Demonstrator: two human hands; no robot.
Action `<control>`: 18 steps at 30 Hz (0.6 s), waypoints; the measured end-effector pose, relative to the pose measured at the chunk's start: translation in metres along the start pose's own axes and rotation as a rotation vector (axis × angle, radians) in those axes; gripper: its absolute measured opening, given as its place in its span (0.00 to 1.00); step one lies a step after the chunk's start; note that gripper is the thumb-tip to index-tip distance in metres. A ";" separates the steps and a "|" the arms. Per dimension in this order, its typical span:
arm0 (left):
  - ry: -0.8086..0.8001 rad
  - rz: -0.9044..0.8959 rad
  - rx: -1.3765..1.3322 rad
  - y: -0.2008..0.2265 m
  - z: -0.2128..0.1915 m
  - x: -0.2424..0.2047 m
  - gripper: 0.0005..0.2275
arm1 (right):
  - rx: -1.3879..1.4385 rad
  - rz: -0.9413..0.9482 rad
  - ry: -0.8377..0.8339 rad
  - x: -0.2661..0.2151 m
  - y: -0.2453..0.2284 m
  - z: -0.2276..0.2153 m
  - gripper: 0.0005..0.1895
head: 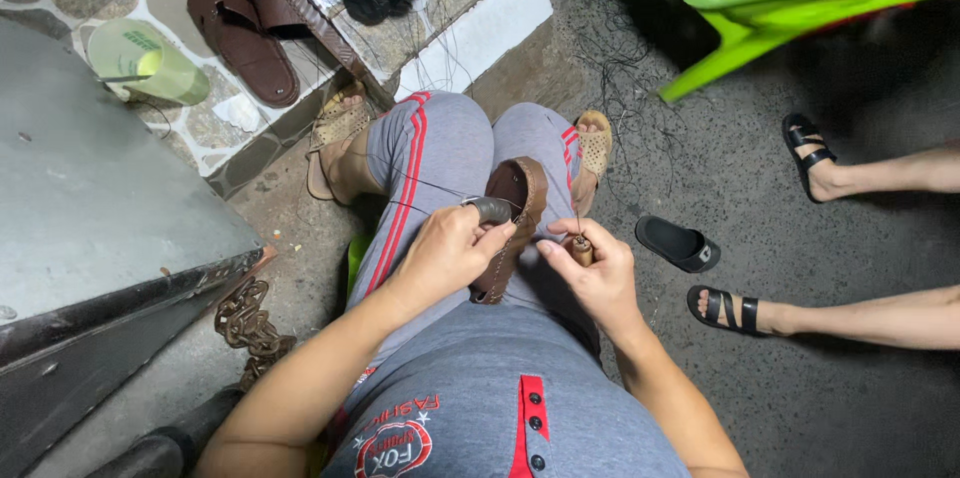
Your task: The person sits on a low stool and sews a brown leather sandal using a curved awl and thread. They repeatedly pierce the sandal strap and pull the thread through to stitch the sole to the upper. The person adjusts the sandal on their lap and pulls the thread tight throughout the process.
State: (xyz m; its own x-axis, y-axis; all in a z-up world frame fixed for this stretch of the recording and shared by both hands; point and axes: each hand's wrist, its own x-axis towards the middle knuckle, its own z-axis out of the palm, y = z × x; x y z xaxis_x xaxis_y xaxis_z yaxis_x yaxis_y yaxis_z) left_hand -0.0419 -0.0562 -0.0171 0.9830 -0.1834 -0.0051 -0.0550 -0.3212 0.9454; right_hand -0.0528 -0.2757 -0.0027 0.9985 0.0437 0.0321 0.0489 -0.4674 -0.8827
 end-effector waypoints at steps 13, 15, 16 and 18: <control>-0.161 -0.337 -0.163 0.040 -0.011 0.011 0.08 | 0.127 -0.044 0.007 0.000 -0.027 0.010 0.06; -0.172 -0.338 -0.171 0.037 -0.008 0.013 0.09 | 0.087 -0.166 -0.041 -0.001 -0.035 0.012 0.07; -0.185 -0.354 -0.139 0.036 -0.006 0.015 0.08 | 0.043 -0.220 -0.072 -0.001 -0.041 0.011 0.06; -0.200 -0.371 -0.108 0.030 -0.003 0.016 0.08 | -0.003 -0.273 -0.103 -0.001 -0.050 0.005 0.05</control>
State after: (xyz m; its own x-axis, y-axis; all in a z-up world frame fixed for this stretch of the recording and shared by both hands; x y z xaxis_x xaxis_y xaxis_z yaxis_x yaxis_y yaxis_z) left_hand -0.0272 -0.0659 0.0123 0.8788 -0.2538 -0.4041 0.3248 -0.3022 0.8962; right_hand -0.0562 -0.2478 0.0395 0.9409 0.2573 0.2201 0.3153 -0.4285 -0.8467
